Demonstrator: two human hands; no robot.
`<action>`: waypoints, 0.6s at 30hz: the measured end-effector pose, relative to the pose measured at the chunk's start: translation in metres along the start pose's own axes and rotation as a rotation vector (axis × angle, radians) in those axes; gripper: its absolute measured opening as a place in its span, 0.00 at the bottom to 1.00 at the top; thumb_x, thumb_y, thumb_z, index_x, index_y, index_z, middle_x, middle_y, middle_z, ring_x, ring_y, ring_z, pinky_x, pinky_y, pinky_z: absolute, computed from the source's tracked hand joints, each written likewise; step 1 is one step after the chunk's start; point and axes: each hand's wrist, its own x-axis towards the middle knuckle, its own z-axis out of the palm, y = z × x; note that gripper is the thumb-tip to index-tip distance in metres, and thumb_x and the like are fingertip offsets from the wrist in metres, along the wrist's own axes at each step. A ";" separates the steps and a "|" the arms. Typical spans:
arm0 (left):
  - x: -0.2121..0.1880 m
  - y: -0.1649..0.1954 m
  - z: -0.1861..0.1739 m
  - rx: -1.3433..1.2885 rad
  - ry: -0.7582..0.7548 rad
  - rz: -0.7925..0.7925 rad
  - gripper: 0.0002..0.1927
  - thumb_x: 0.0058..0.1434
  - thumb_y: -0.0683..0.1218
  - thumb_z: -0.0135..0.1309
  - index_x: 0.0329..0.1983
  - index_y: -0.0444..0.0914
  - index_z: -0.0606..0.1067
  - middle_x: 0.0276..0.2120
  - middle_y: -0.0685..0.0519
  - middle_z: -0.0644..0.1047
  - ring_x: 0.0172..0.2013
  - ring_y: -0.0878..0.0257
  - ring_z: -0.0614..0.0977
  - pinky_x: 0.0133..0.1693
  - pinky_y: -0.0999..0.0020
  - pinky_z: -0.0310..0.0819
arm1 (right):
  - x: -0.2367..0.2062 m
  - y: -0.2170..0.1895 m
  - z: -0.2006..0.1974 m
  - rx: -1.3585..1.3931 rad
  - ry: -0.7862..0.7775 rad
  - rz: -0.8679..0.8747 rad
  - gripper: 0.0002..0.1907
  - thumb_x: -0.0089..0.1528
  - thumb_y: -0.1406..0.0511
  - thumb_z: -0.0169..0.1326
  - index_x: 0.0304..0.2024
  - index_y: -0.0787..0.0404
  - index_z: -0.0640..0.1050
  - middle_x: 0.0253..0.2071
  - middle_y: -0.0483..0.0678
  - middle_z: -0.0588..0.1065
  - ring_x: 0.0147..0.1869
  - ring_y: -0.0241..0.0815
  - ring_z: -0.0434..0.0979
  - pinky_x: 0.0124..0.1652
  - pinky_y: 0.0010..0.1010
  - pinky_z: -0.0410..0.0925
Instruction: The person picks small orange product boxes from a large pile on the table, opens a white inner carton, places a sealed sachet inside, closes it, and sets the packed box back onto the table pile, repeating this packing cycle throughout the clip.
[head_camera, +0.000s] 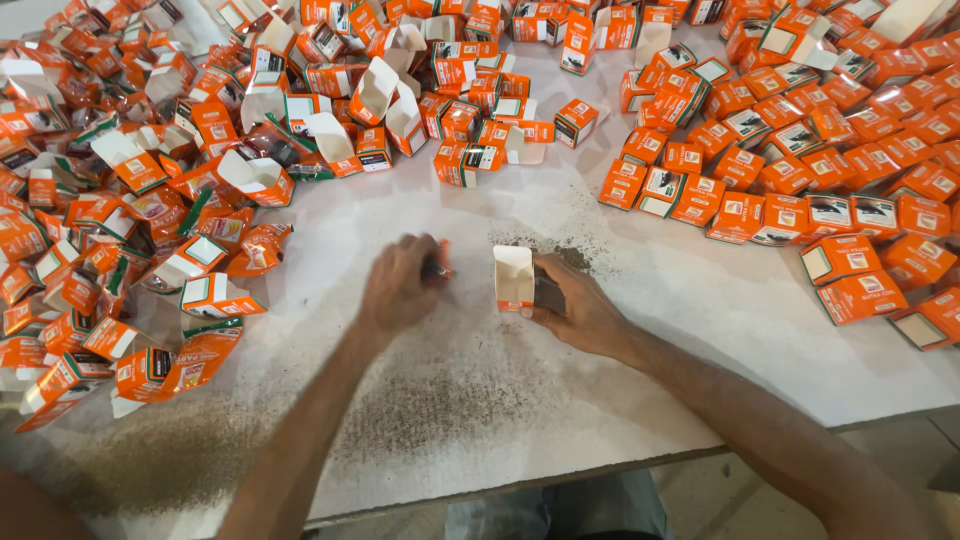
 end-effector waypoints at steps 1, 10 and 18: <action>-0.007 0.017 0.002 -0.112 -0.061 -0.084 0.12 0.55 0.41 0.64 0.41 0.39 0.74 0.38 0.44 0.80 0.37 0.50 0.83 0.39 0.54 0.78 | -0.001 -0.002 -0.001 -0.017 0.019 -0.012 0.33 0.57 0.65 0.66 0.62 0.63 0.69 0.57 0.55 0.75 0.62 0.57 0.76 0.56 0.43 0.70; -0.034 0.077 0.038 -0.181 0.383 0.670 0.27 0.51 0.31 0.64 0.51 0.34 0.67 0.55 0.39 0.74 0.54 0.42 0.80 0.50 0.55 0.80 | -0.004 -0.007 -0.005 -0.040 0.025 0.016 0.32 0.51 0.70 0.66 0.59 0.61 0.73 0.53 0.55 0.78 0.57 0.58 0.80 0.52 0.43 0.73; -0.033 0.067 0.049 -0.003 0.169 0.434 0.27 0.56 0.48 0.65 0.56 0.33 0.74 0.59 0.38 0.70 0.68 0.35 0.63 0.67 0.28 0.50 | -0.004 0.000 -0.004 -0.056 0.061 -0.061 0.35 0.51 0.70 0.67 0.60 0.64 0.71 0.58 0.59 0.75 0.62 0.61 0.75 0.56 0.45 0.70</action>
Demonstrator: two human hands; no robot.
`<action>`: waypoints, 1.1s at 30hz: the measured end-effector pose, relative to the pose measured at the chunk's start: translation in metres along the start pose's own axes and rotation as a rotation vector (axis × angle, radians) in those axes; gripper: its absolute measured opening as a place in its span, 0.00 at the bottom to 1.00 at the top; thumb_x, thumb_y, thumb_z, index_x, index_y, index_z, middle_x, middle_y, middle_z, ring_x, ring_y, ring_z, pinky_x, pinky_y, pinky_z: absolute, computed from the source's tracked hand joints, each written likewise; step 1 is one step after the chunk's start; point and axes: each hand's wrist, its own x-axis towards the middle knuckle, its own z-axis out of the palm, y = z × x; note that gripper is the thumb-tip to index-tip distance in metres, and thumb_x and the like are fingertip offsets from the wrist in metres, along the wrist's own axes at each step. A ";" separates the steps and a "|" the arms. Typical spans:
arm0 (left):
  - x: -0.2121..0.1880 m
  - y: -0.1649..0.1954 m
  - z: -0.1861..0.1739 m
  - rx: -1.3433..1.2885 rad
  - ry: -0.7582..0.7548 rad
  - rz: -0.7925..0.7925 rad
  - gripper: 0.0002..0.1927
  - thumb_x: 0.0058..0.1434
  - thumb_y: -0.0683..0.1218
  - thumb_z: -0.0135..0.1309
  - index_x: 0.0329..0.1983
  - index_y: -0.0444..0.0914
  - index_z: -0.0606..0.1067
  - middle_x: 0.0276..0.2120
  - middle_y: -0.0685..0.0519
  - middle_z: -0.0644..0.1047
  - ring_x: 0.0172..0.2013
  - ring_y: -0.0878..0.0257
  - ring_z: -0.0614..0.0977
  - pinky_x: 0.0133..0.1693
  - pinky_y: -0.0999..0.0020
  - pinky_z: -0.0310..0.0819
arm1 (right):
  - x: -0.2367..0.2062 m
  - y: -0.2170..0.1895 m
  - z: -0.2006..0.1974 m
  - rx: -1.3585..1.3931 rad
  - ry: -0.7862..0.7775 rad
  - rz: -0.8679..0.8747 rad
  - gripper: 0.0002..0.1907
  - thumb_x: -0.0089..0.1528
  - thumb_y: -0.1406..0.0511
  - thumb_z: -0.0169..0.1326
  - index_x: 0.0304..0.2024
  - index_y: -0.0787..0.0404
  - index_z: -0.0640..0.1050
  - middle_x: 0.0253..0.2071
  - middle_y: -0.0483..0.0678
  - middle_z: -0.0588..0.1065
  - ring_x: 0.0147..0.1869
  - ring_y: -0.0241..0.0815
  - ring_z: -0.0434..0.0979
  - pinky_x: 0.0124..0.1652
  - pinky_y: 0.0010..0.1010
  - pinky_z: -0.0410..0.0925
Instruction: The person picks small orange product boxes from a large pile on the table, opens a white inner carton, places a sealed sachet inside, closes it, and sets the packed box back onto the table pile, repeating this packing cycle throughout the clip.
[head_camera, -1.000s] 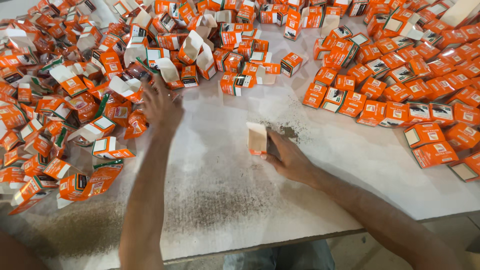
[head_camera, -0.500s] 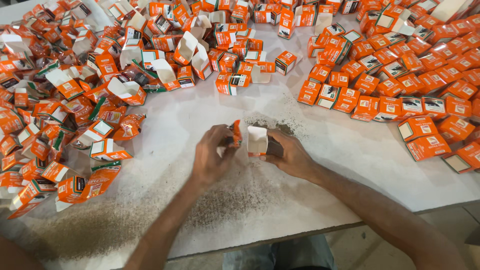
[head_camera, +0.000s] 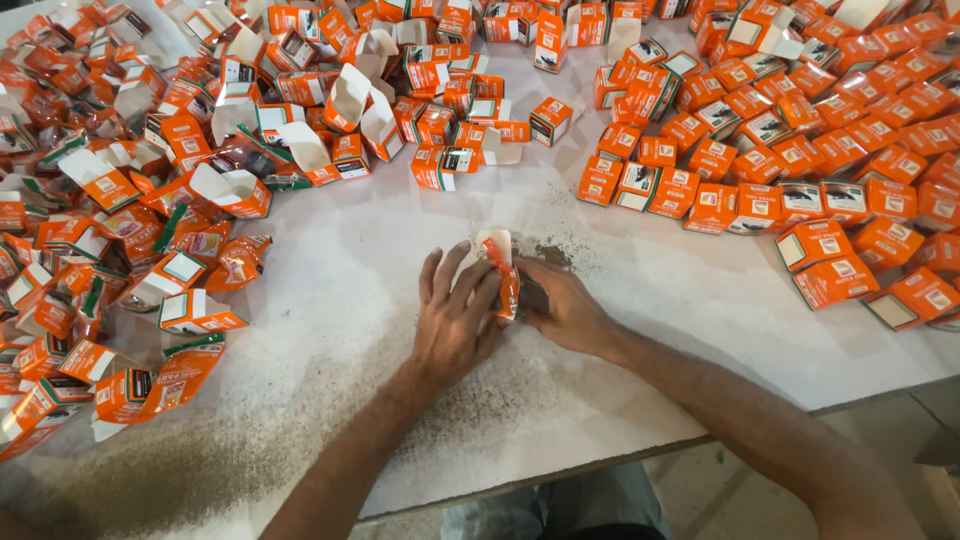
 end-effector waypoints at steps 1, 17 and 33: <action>0.001 0.001 0.000 -0.014 -0.018 -0.027 0.24 0.59 0.50 0.64 0.55 0.33 0.75 0.61 0.36 0.68 0.70 0.34 0.60 0.68 0.27 0.47 | 0.000 0.001 0.000 0.015 -0.009 0.007 0.35 0.52 0.69 0.67 0.61 0.64 0.70 0.58 0.59 0.75 0.62 0.61 0.75 0.56 0.45 0.70; -0.002 0.010 -0.009 -0.092 -0.050 -0.032 0.29 0.58 0.53 0.60 0.58 0.31 0.73 0.61 0.40 0.70 0.68 0.41 0.65 0.69 0.37 0.54 | -0.009 0.006 0.004 -0.011 -0.051 0.102 0.37 0.51 0.72 0.62 0.63 0.63 0.67 0.58 0.57 0.75 0.64 0.59 0.74 0.60 0.43 0.69; 0.018 0.010 0.007 0.048 -0.086 -0.223 0.15 0.69 0.51 0.49 0.42 0.37 0.81 0.74 0.31 0.50 0.73 0.30 0.47 0.65 0.25 0.35 | -0.012 -0.001 0.006 -0.074 -0.058 -0.021 0.38 0.56 0.67 0.65 0.66 0.63 0.64 0.62 0.58 0.70 0.67 0.61 0.68 0.62 0.48 0.62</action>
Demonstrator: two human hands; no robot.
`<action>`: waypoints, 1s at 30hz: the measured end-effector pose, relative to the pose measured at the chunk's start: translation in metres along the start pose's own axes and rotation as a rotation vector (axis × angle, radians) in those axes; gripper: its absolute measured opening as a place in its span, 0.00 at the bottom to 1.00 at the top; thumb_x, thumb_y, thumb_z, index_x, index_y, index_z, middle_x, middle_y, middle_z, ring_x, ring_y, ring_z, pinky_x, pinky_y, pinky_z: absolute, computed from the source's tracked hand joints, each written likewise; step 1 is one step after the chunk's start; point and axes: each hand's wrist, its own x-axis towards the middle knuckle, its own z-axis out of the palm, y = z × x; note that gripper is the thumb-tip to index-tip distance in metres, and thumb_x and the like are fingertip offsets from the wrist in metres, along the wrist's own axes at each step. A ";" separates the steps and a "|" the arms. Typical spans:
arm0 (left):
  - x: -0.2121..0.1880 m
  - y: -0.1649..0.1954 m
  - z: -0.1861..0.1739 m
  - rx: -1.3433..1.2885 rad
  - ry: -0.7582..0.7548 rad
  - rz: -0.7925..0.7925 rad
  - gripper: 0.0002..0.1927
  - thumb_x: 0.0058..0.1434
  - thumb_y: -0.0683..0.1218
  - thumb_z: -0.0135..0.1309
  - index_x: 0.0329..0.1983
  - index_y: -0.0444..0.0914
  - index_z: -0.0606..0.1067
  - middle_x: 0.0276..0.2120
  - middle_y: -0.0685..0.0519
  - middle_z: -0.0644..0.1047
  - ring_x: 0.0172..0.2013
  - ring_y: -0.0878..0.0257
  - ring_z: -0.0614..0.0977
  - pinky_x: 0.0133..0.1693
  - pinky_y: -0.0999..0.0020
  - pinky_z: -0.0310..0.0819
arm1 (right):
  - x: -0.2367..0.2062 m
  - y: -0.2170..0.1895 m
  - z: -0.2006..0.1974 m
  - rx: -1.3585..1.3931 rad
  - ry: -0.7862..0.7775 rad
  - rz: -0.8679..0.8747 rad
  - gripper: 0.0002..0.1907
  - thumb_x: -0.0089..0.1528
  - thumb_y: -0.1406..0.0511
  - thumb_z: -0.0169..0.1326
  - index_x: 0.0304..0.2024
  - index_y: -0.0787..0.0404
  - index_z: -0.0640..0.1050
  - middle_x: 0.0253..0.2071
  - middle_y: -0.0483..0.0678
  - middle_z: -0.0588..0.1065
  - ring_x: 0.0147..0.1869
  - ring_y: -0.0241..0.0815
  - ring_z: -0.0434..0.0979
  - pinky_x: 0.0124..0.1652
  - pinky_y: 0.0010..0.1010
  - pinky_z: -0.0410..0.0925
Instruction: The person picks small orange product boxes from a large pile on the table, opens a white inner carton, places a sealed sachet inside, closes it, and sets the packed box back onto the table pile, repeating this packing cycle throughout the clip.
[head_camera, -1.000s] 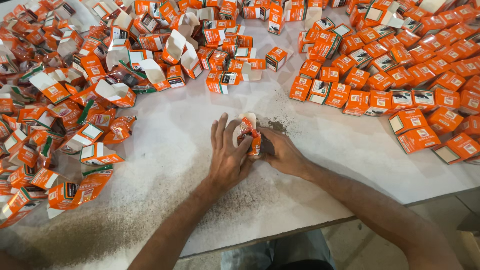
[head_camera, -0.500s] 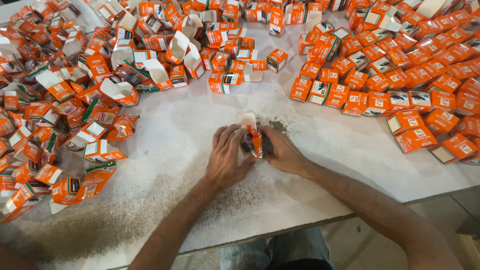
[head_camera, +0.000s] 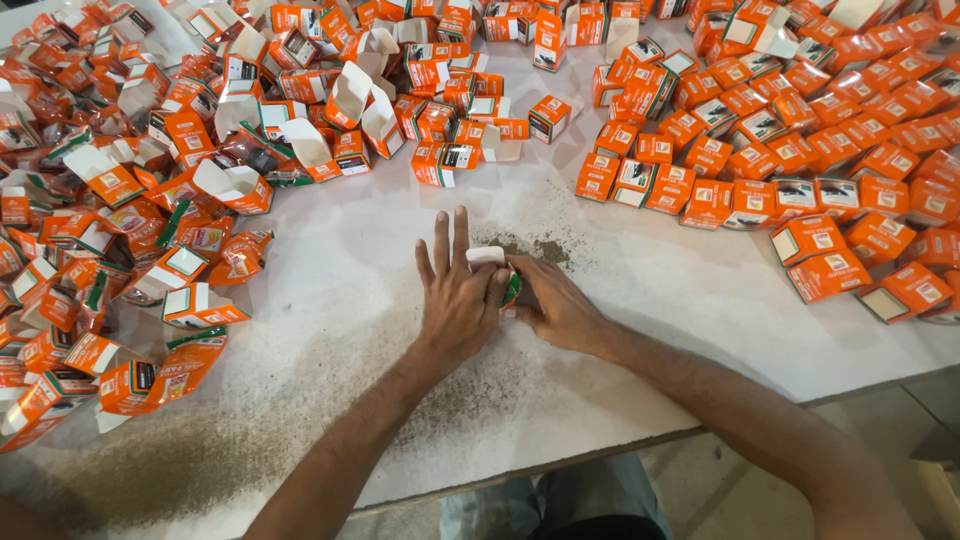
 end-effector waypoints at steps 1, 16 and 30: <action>0.000 0.001 0.001 -0.007 -0.006 -0.012 0.15 0.69 0.51 0.49 0.43 0.37 0.82 0.74 0.31 0.51 0.73 0.30 0.48 0.65 0.26 0.36 | 0.000 -0.001 0.000 0.001 -0.002 0.011 0.37 0.56 0.66 0.66 0.65 0.63 0.64 0.62 0.58 0.70 0.67 0.61 0.68 0.62 0.48 0.62; -0.001 -0.024 0.034 -0.592 -0.018 -0.448 0.17 0.59 0.40 0.55 0.52 0.33 0.76 0.38 0.47 0.84 0.36 0.61 0.86 0.39 0.62 0.80 | -0.004 -0.004 -0.001 0.224 0.007 0.114 0.40 0.58 0.69 0.63 0.69 0.62 0.59 0.61 0.56 0.74 0.65 0.58 0.74 0.58 0.43 0.69; -0.007 -0.051 -0.001 -1.349 -0.359 -0.657 0.16 0.69 0.47 0.50 0.52 0.30 0.77 0.36 0.49 0.80 0.31 0.65 0.79 0.36 0.67 0.82 | -0.007 -0.001 0.004 -0.206 -0.018 -0.117 0.29 0.58 0.70 0.60 0.62 0.63 0.70 0.64 0.60 0.70 0.62 0.63 0.74 0.58 0.48 0.69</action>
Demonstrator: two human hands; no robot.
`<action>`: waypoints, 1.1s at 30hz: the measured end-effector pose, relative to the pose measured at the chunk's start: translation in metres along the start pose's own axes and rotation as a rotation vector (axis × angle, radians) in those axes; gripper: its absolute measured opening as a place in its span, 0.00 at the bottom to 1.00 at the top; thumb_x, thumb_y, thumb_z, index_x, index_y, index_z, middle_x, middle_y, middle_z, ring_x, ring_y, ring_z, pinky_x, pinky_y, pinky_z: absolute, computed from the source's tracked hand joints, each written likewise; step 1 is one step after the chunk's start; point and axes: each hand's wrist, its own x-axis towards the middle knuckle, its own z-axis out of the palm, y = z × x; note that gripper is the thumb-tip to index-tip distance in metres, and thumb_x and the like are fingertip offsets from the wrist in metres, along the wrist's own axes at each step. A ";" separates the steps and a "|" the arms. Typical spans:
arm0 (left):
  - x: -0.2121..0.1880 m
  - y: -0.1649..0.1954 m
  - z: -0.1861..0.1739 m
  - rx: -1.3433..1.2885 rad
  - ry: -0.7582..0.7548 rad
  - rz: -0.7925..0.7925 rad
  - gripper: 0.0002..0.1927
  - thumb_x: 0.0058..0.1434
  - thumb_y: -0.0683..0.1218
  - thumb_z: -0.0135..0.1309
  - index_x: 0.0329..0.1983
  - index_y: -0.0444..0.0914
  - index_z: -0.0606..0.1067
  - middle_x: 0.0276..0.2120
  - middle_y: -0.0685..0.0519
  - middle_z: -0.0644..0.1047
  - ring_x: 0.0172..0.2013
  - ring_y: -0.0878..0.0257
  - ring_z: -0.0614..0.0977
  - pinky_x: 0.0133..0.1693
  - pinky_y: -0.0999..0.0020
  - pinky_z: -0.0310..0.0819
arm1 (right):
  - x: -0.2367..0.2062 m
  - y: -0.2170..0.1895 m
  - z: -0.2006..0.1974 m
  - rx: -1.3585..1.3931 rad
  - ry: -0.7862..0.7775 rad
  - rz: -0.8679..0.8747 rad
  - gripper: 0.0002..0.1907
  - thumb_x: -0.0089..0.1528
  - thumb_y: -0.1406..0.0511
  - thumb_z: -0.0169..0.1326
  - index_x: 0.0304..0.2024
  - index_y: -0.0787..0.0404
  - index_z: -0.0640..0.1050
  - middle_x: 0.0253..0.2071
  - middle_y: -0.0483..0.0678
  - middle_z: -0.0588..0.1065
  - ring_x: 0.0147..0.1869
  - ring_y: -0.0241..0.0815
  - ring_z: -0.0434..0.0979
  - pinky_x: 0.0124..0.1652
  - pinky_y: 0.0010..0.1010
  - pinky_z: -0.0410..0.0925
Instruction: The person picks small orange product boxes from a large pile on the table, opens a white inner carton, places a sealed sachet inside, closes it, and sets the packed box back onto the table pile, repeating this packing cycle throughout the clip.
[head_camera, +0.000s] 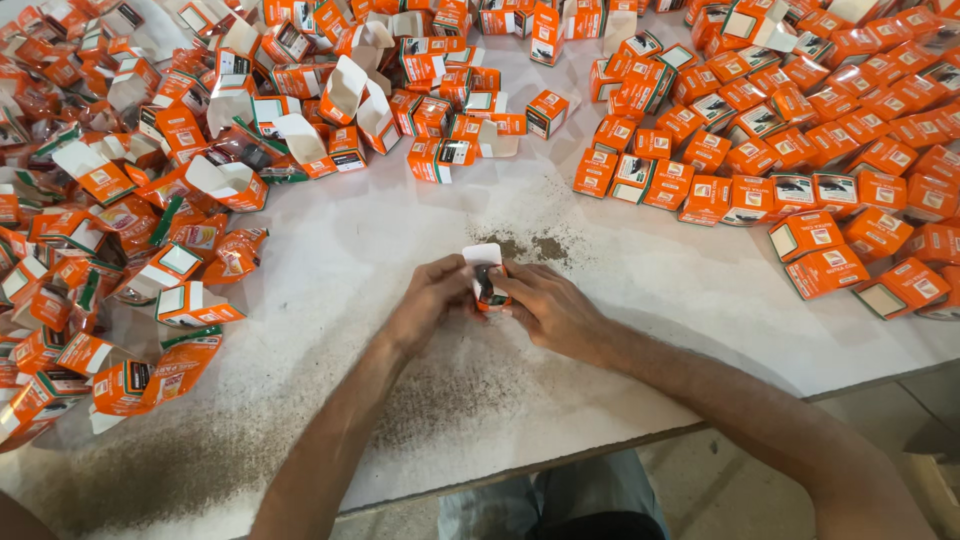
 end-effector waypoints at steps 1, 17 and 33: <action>0.003 0.000 -0.001 0.094 0.034 -0.021 0.15 0.70 0.47 0.52 0.51 0.31 0.77 0.36 0.50 0.80 0.30 0.67 0.79 0.34 0.68 0.82 | 0.001 -0.001 0.000 -0.004 0.005 0.004 0.29 0.58 0.70 0.60 0.62 0.63 0.71 0.64 0.60 0.70 0.61 0.64 0.74 0.57 0.48 0.69; -0.025 -0.006 0.030 0.935 0.123 0.795 0.20 0.61 0.37 0.59 0.57 0.32 0.76 0.61 0.40 0.76 0.65 0.42 0.75 0.63 0.54 0.73 | 0.003 -0.010 -0.002 0.067 -0.011 0.184 0.21 0.59 0.70 0.60 0.50 0.62 0.66 0.47 0.57 0.76 0.50 0.62 0.78 0.46 0.50 0.71; -0.028 -0.010 0.023 1.051 0.106 0.840 0.10 0.58 0.37 0.63 0.42 0.34 0.76 0.63 0.37 0.72 0.67 0.39 0.70 0.59 0.52 0.77 | 0.006 -0.005 0.002 0.104 0.029 0.118 0.22 0.62 0.65 0.62 0.50 0.61 0.63 0.42 0.56 0.78 0.45 0.62 0.80 0.39 0.49 0.72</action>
